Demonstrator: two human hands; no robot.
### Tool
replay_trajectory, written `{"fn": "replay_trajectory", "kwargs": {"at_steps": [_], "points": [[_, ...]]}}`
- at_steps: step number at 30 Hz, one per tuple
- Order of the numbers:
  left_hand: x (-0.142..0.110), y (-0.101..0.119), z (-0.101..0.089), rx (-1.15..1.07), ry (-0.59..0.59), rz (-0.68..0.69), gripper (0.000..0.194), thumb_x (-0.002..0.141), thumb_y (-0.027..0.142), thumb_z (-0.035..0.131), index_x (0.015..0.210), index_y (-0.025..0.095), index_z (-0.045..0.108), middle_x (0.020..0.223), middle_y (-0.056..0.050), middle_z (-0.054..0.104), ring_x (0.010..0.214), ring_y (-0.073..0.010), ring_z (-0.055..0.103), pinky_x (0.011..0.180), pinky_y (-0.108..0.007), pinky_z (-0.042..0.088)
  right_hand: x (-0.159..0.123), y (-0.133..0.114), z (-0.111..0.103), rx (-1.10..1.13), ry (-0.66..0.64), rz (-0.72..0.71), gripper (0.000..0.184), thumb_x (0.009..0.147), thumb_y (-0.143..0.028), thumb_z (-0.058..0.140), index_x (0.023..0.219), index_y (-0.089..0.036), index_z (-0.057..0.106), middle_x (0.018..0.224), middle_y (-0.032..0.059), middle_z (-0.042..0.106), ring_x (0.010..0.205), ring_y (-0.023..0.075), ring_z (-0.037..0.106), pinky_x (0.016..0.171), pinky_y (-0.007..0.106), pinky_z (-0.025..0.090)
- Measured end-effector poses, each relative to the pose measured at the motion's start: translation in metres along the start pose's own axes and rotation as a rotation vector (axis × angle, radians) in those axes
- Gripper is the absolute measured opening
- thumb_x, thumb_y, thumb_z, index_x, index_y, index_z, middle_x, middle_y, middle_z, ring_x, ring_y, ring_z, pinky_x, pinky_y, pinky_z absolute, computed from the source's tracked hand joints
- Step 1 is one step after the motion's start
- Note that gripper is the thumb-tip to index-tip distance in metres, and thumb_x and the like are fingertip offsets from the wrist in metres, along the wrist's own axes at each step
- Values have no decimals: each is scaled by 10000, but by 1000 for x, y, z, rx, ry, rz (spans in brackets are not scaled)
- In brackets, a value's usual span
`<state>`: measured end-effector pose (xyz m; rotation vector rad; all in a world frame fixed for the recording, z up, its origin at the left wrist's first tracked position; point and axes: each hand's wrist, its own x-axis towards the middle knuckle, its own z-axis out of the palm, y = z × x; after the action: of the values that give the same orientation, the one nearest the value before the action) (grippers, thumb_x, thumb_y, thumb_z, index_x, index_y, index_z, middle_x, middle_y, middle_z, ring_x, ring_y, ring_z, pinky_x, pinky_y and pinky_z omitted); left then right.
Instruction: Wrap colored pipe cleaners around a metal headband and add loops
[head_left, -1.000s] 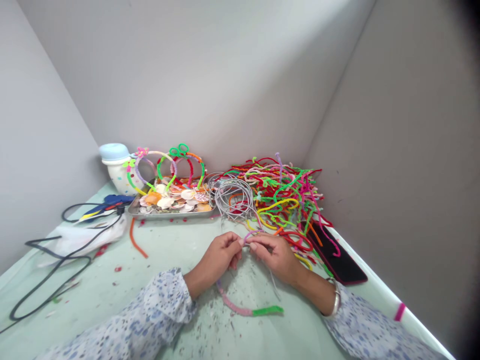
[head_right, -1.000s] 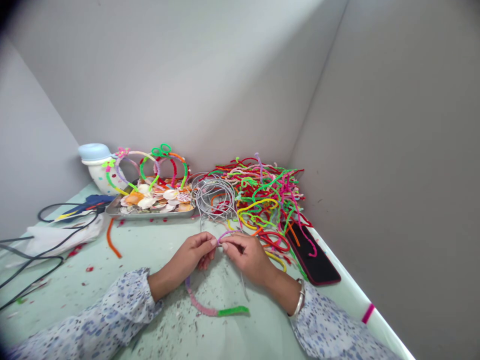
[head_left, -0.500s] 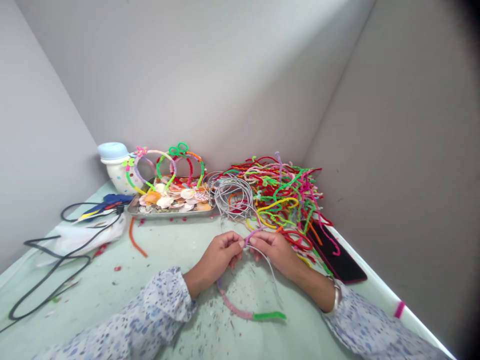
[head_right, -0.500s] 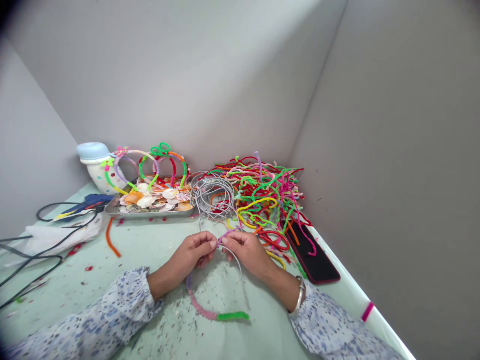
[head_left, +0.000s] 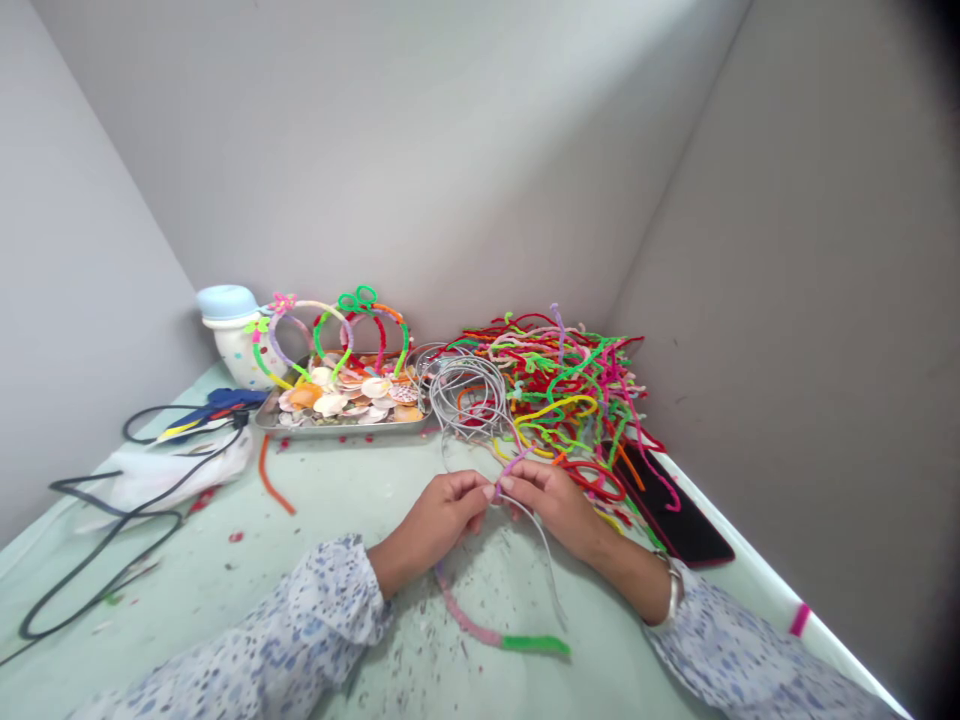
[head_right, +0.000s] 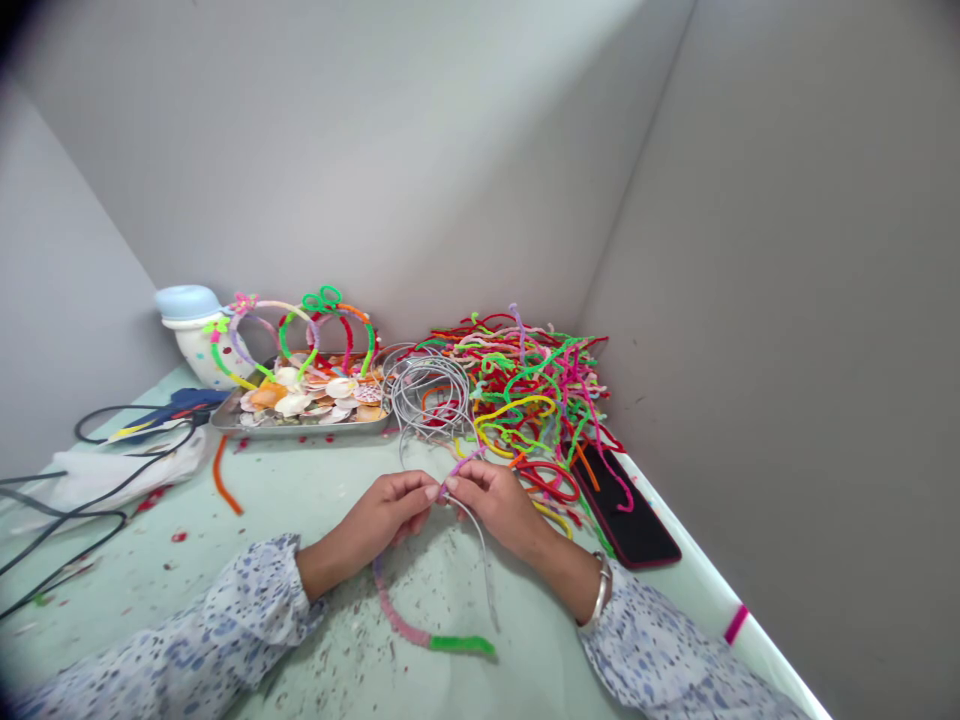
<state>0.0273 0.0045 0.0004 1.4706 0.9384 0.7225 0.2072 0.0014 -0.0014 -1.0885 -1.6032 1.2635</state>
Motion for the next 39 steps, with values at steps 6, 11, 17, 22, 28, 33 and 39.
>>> {"fn": "replay_trajectory", "kwargs": {"at_steps": [6, 11, 17, 22, 28, 33, 39], "points": [[1, -3, 1, -13, -1, -20, 271, 840, 404, 508, 747, 160, 577, 456, 69, 436, 369, -58, 305, 391, -188, 229, 0, -1, 1, -26, 37, 20, 214, 831, -337, 590, 724, -154, 620, 605, -28, 557, 563, 118, 519, 569, 238, 412], [0, -3, 1, 19, 0, -6, 267, 844, 391, 511, 744, 157, 594, 449, 71, 436, 373, -56, 317, 409, -189, 243, -1, 2, 3, -33, 65, 24, 220, 821, -354, 597, 721, -159, 614, 595, -24, 563, 553, 123, 524, 564, 247, 420], [1, -2, 1, 9, 10, -5, 249, 834, 376, 520, 735, 159, 587, 458, 70, 446, 367, -54, 316, 401, -189, 236, -1, 5, 4, -15, 80, 30, 206, 811, -357, 606, 766, -156, 617, 614, -20, 576, 557, 124, 531, 560, 247, 434], [2, -2, 1, 5, 38, -18, 250, 833, 364, 504, 741, 152, 598, 470, 60, 464, 367, -58, 323, 389, -191, 236, 0, 2, 4, 14, 45, 14, 200, 805, -345, 611, 833, -148, 625, 683, 1, 609, 587, 126, 542, 579, 252, 443], [3, -4, 1, -8, 63, -4, 217, 815, 333, 511, 738, 147, 593, 482, 56, 468, 385, -65, 339, 391, -192, 245, -1, 0, 5, 36, 29, 24, 184, 785, -328, 622, 830, -150, 611, 615, -28, 557, 546, 116, 526, 534, 238, 426], [2, -3, 1, -37, 57, 4, 205, 804, 326, 521, 730, 146, 585, 507, 50, 487, 401, -68, 375, 407, -191, 280, 0, 3, 7, 30, 36, 38, 188, 777, -331, 631, 817, -150, 599, 586, -39, 545, 524, 109, 519, 515, 232, 421], [3, -4, 0, -72, 53, 4, 201, 796, 331, 535, 725, 147, 576, 514, 51, 493, 390, -60, 372, 404, -190, 269, 1, 4, 8, 25, 48, 39, 200, 771, -341, 636, 826, -152, 599, 575, -47, 537, 510, 105, 512, 506, 229, 423]]}}
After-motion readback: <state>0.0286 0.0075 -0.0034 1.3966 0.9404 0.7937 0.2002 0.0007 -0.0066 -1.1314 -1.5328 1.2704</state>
